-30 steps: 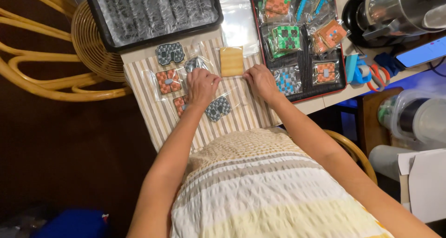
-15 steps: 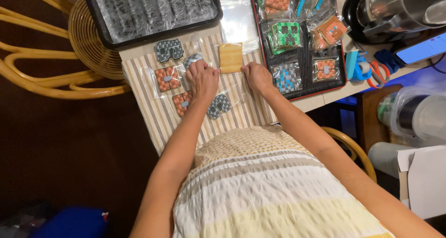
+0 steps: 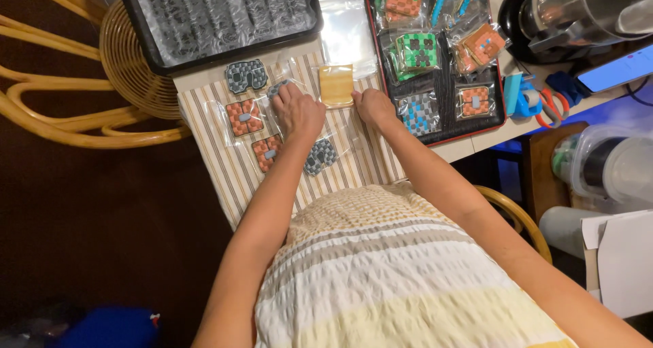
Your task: Packaging decorated cookies into individual plastic bags and sealing them with ties.
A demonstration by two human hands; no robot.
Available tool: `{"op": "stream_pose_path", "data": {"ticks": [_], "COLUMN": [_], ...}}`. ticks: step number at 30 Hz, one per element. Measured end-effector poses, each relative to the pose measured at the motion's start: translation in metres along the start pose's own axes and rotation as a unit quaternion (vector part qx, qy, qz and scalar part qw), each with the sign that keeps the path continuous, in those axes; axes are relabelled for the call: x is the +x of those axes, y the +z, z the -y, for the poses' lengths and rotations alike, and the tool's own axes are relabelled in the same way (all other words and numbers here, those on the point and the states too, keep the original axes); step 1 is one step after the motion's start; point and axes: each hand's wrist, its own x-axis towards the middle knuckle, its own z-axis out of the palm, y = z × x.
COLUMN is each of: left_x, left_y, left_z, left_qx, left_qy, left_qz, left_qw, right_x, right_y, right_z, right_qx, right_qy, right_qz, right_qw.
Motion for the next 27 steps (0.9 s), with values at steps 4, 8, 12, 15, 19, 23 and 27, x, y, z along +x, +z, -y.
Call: {"op": "stream_pose_path", "data": {"ticks": [4, 8, 12, 15, 19, 23, 27], "left_x": [0.005, 0.000, -0.005, -0.009, -0.022, -0.035, -0.043], "left_y": [-0.014, -0.018, -0.024, -0.009, 0.008, 0.016, -0.001], "left_z": [-0.008, -0.009, -0.007, 0.001, -0.011, -0.021, -0.033], "left_qx": [0.024, -0.008, -0.030, -0.003, -0.518, -0.765, -0.740], "left_qy": [-0.053, -0.088, -0.109, -0.081, 0.002, -0.135, -0.182], "left_qz": [0.092, 0.123, 0.145, 0.170, 0.103, 0.165, 0.136], "left_qw": [0.994, 0.988, 0.983, 0.982, 0.849, 0.608, 0.633], "right_x": [0.003, 0.000, -0.020, -0.046, -0.109, -0.138, -0.142], "right_y": [0.005, -0.001, -0.021, -0.039, -0.074, -0.094, -0.100], "right_z": [-0.009, -0.008, 0.007, 0.026, 0.069, 0.081, 0.047], "right_qx": [0.069, 0.147, 0.388, 0.499, 0.208, 0.039, 0.064], "right_qy": [0.004, 0.012, 0.052, -0.025, -0.242, -0.394, -0.372], "right_qz": [-0.029, 0.013, 0.054, 0.013, -0.192, -0.248, -0.308], "right_qw": [0.997, 0.989, 0.919, 0.866, 0.928, 0.884, 0.873]}}
